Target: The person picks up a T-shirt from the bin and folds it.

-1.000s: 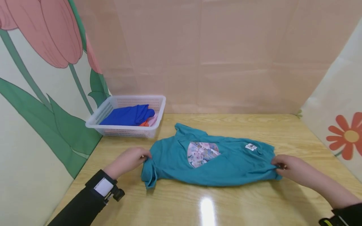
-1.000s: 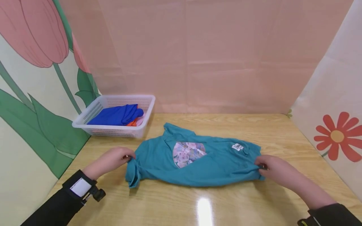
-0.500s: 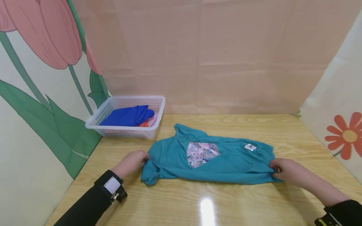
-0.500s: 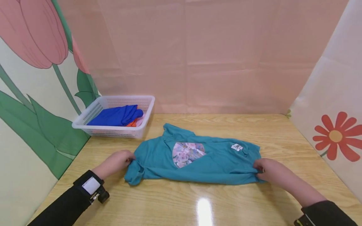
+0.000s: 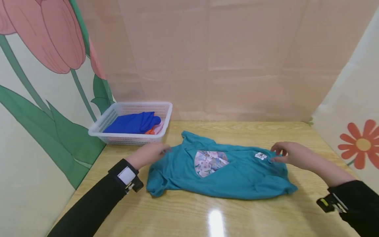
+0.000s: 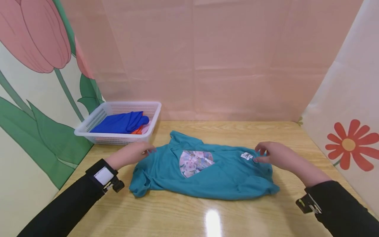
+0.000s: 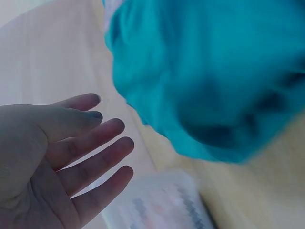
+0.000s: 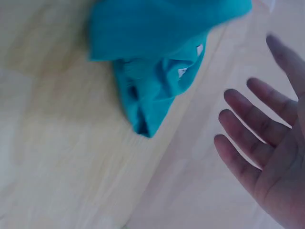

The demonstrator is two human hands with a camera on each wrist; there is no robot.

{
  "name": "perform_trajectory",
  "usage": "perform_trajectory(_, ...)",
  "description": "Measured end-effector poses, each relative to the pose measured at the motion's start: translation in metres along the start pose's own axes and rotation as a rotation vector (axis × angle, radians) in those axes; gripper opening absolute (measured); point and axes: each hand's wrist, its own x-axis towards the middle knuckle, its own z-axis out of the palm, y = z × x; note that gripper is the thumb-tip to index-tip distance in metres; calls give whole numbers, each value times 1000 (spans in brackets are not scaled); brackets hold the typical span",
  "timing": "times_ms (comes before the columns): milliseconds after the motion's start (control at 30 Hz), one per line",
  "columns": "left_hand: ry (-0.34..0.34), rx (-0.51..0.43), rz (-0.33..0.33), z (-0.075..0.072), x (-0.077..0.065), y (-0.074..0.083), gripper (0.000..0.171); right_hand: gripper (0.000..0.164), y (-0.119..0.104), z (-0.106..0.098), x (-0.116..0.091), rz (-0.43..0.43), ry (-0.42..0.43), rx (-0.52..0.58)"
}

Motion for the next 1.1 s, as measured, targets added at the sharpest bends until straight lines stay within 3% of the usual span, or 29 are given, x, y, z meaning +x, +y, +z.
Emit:
perform_trajectory(300,-70,40,-8,-7,59,21,29,35,20,11,47,106,-12,56)
perform_trajectory(500,-43,172,27,7,88,19,25,36,32,21,65,164,-68,116)
perform_trajectory(633,-20,183,6,14,106,19,15,33,41,27,71,196,-106,137)
perform_trajectory(867,-29,239,-92,26,130,16,13,29,60,34,69,200,-148,123)
perform_trajectory(1100,-37,230,-160,33,137,13,17,39,72,36,63,232,-198,157)
